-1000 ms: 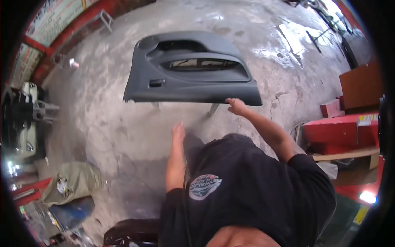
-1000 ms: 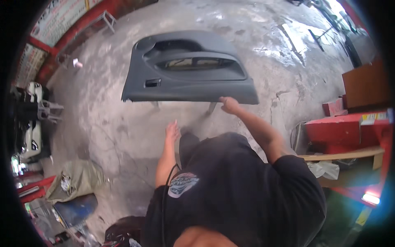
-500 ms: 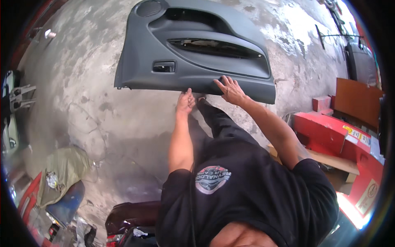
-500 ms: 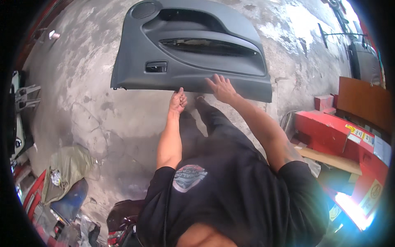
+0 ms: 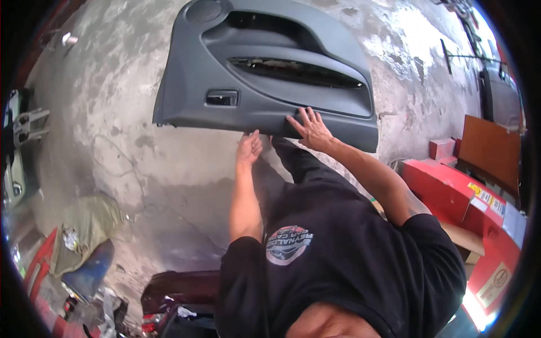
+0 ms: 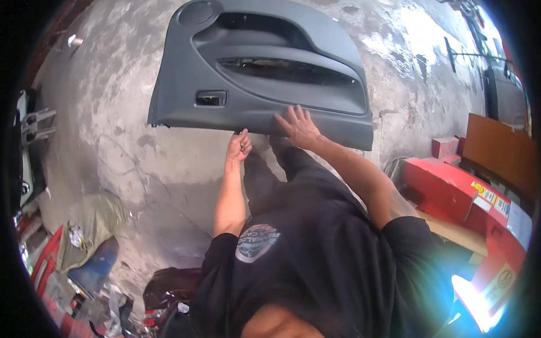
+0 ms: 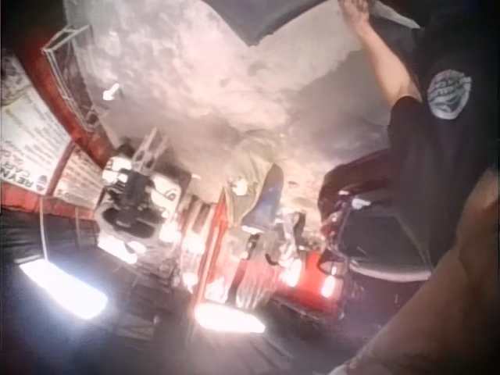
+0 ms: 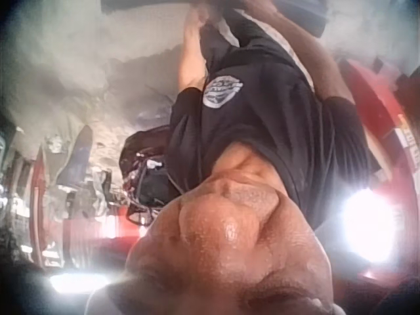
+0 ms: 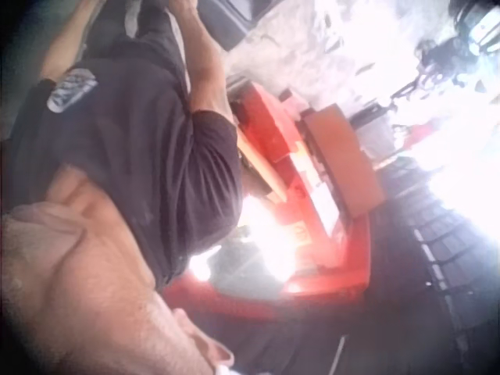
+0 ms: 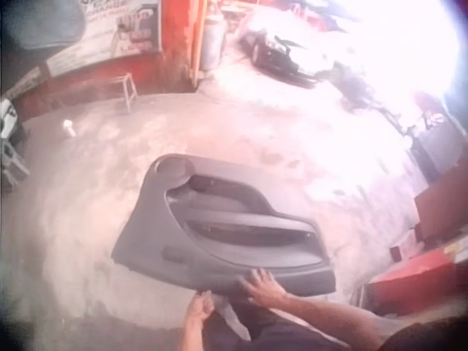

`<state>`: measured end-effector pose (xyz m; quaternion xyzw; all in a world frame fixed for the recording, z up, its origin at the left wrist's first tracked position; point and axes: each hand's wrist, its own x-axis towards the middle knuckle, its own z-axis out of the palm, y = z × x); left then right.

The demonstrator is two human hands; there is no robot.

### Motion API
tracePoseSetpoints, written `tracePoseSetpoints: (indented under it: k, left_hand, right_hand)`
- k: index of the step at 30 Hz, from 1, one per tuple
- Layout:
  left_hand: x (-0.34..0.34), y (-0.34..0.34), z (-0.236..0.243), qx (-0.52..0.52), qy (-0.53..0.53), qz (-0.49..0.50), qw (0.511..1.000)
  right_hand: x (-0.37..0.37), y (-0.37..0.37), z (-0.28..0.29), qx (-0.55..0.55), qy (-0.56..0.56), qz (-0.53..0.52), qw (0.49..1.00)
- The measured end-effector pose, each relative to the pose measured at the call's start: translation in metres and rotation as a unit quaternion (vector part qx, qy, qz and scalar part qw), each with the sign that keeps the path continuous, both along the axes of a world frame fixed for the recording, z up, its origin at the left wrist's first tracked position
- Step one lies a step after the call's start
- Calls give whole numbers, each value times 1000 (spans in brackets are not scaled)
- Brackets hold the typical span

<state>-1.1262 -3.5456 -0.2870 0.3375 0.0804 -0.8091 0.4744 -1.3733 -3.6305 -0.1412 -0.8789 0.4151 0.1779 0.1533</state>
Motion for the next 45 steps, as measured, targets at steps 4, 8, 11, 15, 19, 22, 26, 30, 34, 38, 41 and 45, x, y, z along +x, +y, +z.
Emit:
tracePoseSetpoints:
  k: [4, 8, 11, 15, 19, 22, 26, 30, 34, 38, 41, 45]
  left_hand:
    - [13, -18, 68, -40, -58, -76, 995]
    - [17, -56, 142, -85, -152, -144, 974]
    - [8, -91, 218, -146, -202, -143, 958]
    - [-16, -152, 255, -241, -176, -72, 952]
    - [-47, -223, 266, -276, -151, -38, 948]
    - [-63, -257, 272, -282, -94, -24, 955]
    - [-68, -294, 276, -303, -62, -38, 950]
    - [-75, -324, 275, -267, -71, -37, 960]
    - [-84, -349, 263, -255, -58, -20, 965]
    - [-91, -377, 251, -235, -47, -12, 971]
    - [-100, -401, 248, -219, -30, 2, 975]
    - [-119, -429, 262, -213, 1, 28, 977]
  right_hand:
    - [2, -2, 25, -34, -45, -14, 998]
    - [11, -7, 62, -103, -74, -6, 992]
    - [3, -43, 81, -178, -108, -35, 977]
    - [-16, -115, 136, -195, -194, -13, 961]
    - [-32, -175, 179, -155, -174, -35, 972]
    - [-43, -207, 185, -147, -170, -58, 973]
    - [-52, -240, 183, -121, -211, -84, 966]
    - [-55, -263, 182, -105, -226, -92, 964]
    - [-62, -283, 165, -136, -225, -61, 963]
    - [-61, -298, 158, -153, -213, -75, 962]
    - [-62, -311, 159, -159, -203, -96, 961]
    - [-76, -329, 158, -232, -186, -92, 950]
